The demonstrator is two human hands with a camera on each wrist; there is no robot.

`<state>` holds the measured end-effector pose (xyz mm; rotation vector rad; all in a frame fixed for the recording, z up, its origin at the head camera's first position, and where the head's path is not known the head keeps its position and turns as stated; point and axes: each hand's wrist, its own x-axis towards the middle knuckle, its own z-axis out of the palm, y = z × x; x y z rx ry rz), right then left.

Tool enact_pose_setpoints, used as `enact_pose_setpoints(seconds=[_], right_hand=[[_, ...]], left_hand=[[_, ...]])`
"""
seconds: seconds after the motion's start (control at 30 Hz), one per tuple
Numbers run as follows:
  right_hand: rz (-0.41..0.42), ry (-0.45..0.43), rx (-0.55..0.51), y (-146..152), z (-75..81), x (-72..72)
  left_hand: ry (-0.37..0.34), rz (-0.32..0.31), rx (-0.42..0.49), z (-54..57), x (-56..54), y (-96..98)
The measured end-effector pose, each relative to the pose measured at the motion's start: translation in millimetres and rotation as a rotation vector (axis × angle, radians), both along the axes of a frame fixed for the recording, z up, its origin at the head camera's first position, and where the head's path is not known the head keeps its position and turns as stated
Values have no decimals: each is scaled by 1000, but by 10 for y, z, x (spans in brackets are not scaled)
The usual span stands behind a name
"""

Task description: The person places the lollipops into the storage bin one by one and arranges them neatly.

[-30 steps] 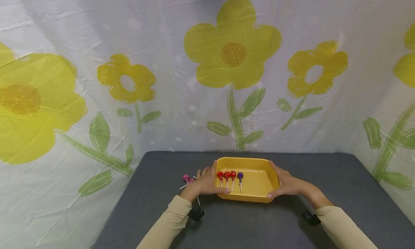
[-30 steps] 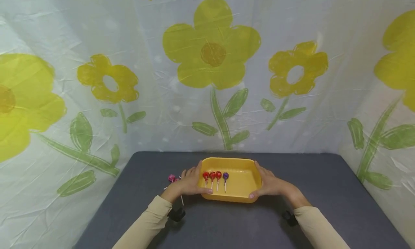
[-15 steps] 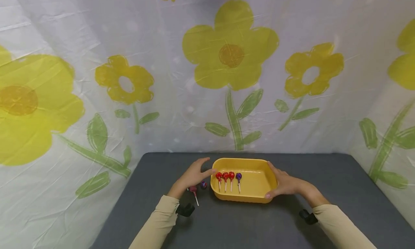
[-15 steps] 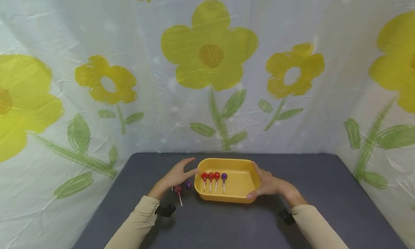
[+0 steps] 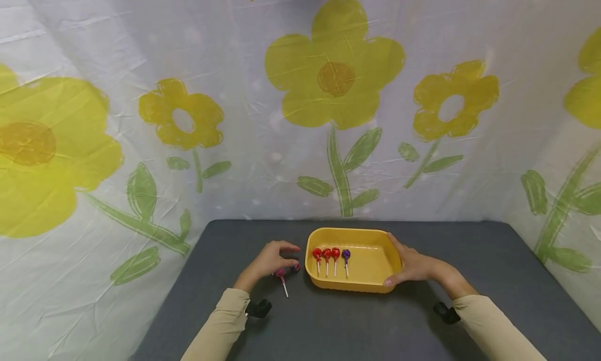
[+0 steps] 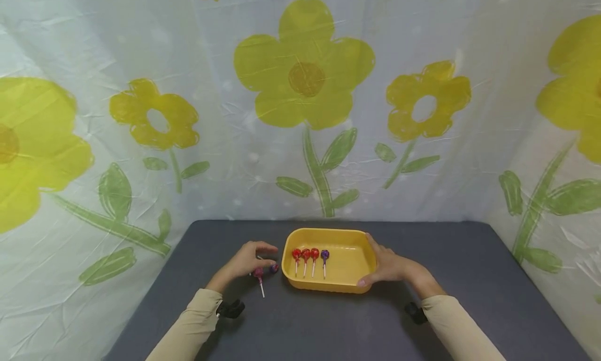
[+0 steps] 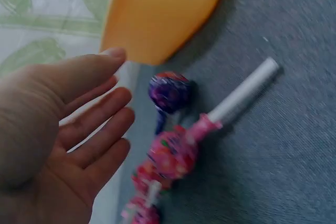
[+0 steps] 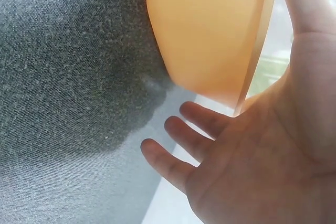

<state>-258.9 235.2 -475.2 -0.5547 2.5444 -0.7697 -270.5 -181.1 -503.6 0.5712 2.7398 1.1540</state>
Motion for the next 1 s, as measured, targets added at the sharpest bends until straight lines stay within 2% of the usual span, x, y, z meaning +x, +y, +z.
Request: enact_pose_setpoints(seconds=[0.2,0.3,0.4,0.53,0.7,1.0], right_hand=[[5,4,-9,-1,-7,-3],[1,3,-6,-3,-2,-3],[1,3,-5,-7,6,-7],[-3,-5,-8,-10,17,-5],[-6,-10,-7,-10,22,1],[-11,-18,-1,4,-2,-1]], left_hand=[[-81,-51,-19,-126,-19,-76],[-66,-91,-16,-173,-33,-89],[-65,-104,-15,-215,-50,-101],[-87,-97,-4,-276,-78,-116],[-57,-85,13,-321,-93,-120],[-112,-10,86,-344,-100,-79]])
